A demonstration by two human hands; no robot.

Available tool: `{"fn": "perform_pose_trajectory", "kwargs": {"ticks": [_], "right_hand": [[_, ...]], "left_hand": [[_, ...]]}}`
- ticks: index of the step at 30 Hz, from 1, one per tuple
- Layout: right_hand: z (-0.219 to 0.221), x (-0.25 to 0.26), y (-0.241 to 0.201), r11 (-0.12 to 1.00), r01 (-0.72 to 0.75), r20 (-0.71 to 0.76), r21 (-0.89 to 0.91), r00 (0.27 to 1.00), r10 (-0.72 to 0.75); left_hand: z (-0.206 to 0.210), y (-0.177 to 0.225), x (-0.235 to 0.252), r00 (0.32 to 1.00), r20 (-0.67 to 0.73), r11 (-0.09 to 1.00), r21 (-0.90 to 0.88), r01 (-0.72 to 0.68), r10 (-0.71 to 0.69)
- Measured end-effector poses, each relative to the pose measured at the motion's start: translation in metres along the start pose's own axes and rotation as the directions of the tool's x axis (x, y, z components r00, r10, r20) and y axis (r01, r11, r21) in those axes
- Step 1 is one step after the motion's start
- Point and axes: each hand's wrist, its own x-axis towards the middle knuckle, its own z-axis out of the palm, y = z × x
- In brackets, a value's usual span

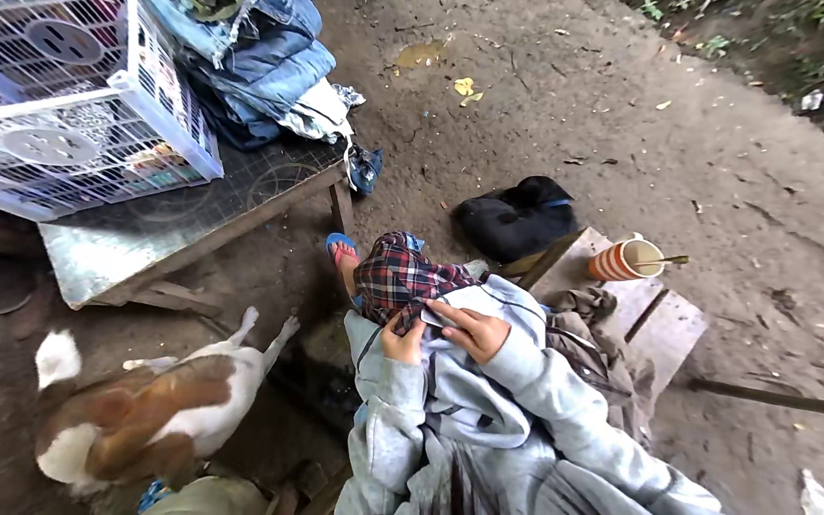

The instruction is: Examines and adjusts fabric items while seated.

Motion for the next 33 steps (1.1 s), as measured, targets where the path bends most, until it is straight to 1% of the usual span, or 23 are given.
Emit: {"fn": "perform_pose_trajectory", "kwargs": {"ticks": [3, 5, 6, 8, 10, 11, 12, 14, 17, 20, 21, 23, 25, 28, 33], "right_hand": [[0.003, 0.003, -0.004, 0.999, -0.011, -0.025, -0.041, 1.0, 0.01], [0.008, 0.005, -0.002, 1.0, 0.014, -0.071, -0.017, 0.997, -0.015], [0.008, 0.006, 0.0, 0.999, 0.032, -0.076, 0.028, 0.997, -0.029], [0.005, 0.009, 0.007, 0.977, 0.065, -0.057, 0.201, 0.997, -0.055], [0.002, 0.011, 0.01, 0.9, 0.002, -0.008, 0.436, 1.0, 0.002], [0.0, 0.012, 0.011, 0.855, -0.036, 0.023, 0.517, 0.999, 0.029], [-0.002, 0.013, 0.01, 0.825, -0.065, 0.052, 0.561, 0.998, 0.043], [-0.003, 0.015, 0.011, 0.81, -0.075, 0.07, 0.581, 0.997, 0.042], [0.0, 0.013, 0.009, 0.863, -0.022, 0.029, 0.505, 1.0, 0.009], [0.001, 0.01, 0.008, 0.944, 0.085, 0.001, 0.32, 0.996, -0.09], [0.002, 0.009, 0.007, 0.964, 0.098, -0.013, 0.247, 0.995, -0.098], [0.002, 0.006, 0.003, 0.991, 0.053, -0.009, 0.126, 0.999, -0.053], [-0.001, 0.003, 0.0, 0.999, -0.007, 0.02, 0.045, 1.0, 0.007], [-0.002, 0.0, -0.001, 0.999, -0.033, 0.014, -0.007, 0.999, 0.033], [0.004, 0.003, -0.004, 0.998, -0.001, -0.06, -0.057, 0.998, -0.002]], "left_hand": [[0.0, -0.001, 0.0, 1.0, 0.016, 0.999, 0.037, -0.025, 0.025], [-0.001, -0.001, -0.001, 0.999, 0.026, 0.997, 0.073, -0.037, 0.035], [-0.001, -0.001, -0.001, 0.999, 0.026, 0.996, 0.08, -0.038, 0.036], [-0.002, 0.0, 0.0, 0.999, 0.035, 0.996, 0.088, -0.03, 0.027], [-0.002, -0.001, 0.0, 0.998, 0.049, 0.996, 0.084, -0.037, 0.033], [-0.002, -0.001, 0.0, 0.998, 0.053, 0.996, 0.079, -0.043, 0.039], [-0.001, -0.002, 0.0, 0.997, 0.054, 0.996, 0.078, -0.05, 0.046], [-0.001, -0.001, 0.001, 0.997, 0.054, 0.996, 0.076, -0.055, 0.051], [-0.001, 0.001, 0.001, 0.998, 0.051, 0.998, 0.055, -0.036, 0.034], [-0.001, 0.0, 0.001, 0.998, 0.05, 0.998, 0.03, -0.046, 0.044], [-0.001, -0.002, 0.001, 0.998, 0.051, 0.998, 0.028, -0.05, 0.048], [-0.002, -0.003, 0.002, 0.998, 0.042, 0.999, 0.008, -0.048, 0.048], [-0.001, -0.003, 0.001, 0.999, 0.031, 0.999, -0.019, -0.04, 0.041], [-0.001, -0.003, 0.0, 0.999, 0.027, 0.999, -0.024, -0.044, 0.045], [-0.002, -0.005, 0.002, 0.997, 0.042, 0.997, 0.028, -0.066, 0.064]]}}
